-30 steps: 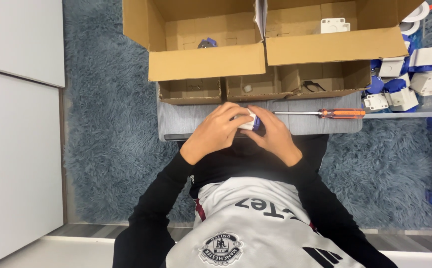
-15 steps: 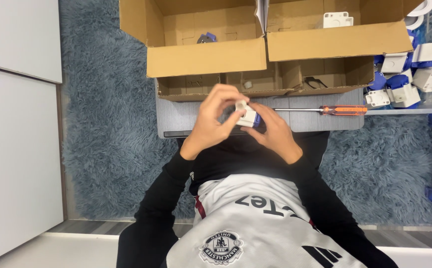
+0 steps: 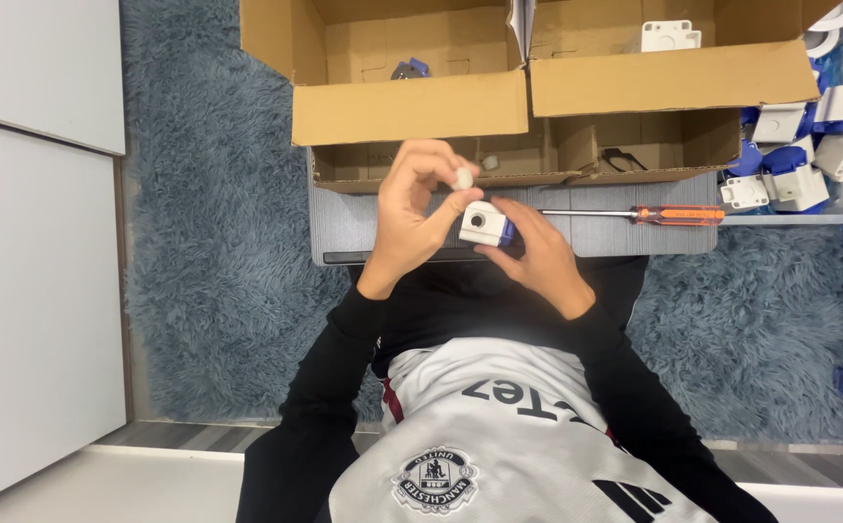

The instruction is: The person sits on the floor and uses a screwdriver to unscrew and separate a white and blue electrical component. They then inspect the separated parts and place them into a cardboard box.

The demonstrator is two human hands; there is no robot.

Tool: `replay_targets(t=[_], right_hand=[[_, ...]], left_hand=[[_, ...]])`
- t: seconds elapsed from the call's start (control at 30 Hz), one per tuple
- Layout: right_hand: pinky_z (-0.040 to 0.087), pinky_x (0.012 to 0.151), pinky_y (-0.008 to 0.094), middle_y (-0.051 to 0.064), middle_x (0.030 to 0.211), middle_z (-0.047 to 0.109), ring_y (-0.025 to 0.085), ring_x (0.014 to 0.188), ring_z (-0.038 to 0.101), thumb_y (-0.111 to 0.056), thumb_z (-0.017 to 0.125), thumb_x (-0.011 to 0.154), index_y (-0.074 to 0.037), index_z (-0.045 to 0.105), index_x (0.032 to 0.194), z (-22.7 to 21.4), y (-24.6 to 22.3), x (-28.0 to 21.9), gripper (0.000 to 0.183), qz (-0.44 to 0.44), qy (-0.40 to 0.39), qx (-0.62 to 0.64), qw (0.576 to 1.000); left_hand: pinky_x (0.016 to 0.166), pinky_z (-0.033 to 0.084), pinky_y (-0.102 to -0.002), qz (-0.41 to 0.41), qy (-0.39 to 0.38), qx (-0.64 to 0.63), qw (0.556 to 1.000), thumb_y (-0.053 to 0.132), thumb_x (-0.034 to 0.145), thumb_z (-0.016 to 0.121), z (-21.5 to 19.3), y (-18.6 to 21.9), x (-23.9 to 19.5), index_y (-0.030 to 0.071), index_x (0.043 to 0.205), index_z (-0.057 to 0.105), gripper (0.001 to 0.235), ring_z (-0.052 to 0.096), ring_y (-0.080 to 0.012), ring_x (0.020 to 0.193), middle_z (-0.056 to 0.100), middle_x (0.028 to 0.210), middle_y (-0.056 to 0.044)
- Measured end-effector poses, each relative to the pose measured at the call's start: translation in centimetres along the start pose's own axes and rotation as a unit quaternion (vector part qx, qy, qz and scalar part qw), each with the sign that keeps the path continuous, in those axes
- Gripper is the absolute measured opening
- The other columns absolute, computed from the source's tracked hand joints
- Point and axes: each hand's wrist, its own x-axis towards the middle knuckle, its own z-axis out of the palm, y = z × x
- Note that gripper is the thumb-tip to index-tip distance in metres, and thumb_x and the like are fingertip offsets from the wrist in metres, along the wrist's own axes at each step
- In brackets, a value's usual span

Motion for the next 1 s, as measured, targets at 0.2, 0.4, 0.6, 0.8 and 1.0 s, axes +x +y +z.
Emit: replay_targets(t=[0.2, 0.4, 0.6, 0.8, 1.0], right_hand=[[0.059, 0.106, 0.049, 0.023, 0.136, 0.071, 0.040, 0.127, 0.070, -0.014, 0.094, 0.088, 0.003, 0.061, 0.148, -0.1, -0.1, 0.1, 0.070, -0.005, 0.003, -0.002, 1.000], [0.060, 0.105, 0.048, 0.022, 0.135, 0.071, 0.039, 0.126, 0.071, -0.014, 0.093, 0.088, 0.004, 0.062, 0.148, -0.1, -0.1, 0.1, 0.070, -0.002, 0.001, 0.005, 1.000], [0.060, 0.106, 0.048, 0.022, 0.136, 0.071, 0.039, 0.127, 0.070, -0.014, 0.094, 0.088, 0.004, 0.062, 0.148, -0.1, 0.0, 0.1, 0.070, -0.014, 0.005, -0.005, 1.000], [0.059, 0.106, 0.051, 0.023, 0.133, 0.071, 0.042, 0.125, 0.071, -0.015, 0.094, 0.087, 0.004, 0.062, 0.147, 0.2, 0.4, 0.0, 0.071, -0.021, 0.007, -0.003, 1.000], [0.059, 0.107, 0.051, 0.024, 0.133, 0.072, 0.043, 0.123, 0.072, -0.020, 0.093, 0.089, 0.003, 0.065, 0.144, -0.1, 0.1, -0.2, 0.066, -0.015, 0.026, -0.018, 0.999]], left_hand=[[0.106, 0.064, -0.039, 0.013, 0.004, 0.029, 0.999, 0.003, 0.111, 0.066, 0.0, 0.3, 0.1, 0.005, 0.130, 0.069, 0.019, 0.075, -0.0260, 0.120, 0.060, 0.128, -0.010], [0.084, 0.065, -0.031, 0.026, 0.002, 0.091, 0.996, 0.008, 0.106, 0.077, -0.1, -0.3, 0.1, 0.005, 0.121, 0.072, 0.016, 0.077, -0.0198, 0.099, 0.069, 0.119, -0.009], [0.093, 0.069, -0.038, 0.054, 0.002, 0.149, 0.987, 0.000, 0.106, 0.074, 0.0, 0.2, 0.5, 0.007, 0.128, 0.073, 0.024, 0.077, -0.0258, 0.114, 0.066, 0.127, -0.010], [0.085, 0.064, -0.036, 0.094, 0.035, 0.216, 0.971, 0.015, 0.096, 0.090, 0.2, -1.6, 0.0, 0.010, 0.113, 0.077, 0.022, 0.077, -0.0232, 0.095, 0.070, 0.110, -0.004], [0.089, 0.065, -0.041, 0.161, 0.000, 0.278, 0.947, 0.002, 0.094, 0.090, 0.7, -1.5, 0.8, 0.004, 0.103, 0.079, 0.015, 0.079, -0.0319, 0.100, 0.077, 0.108, -0.009]])
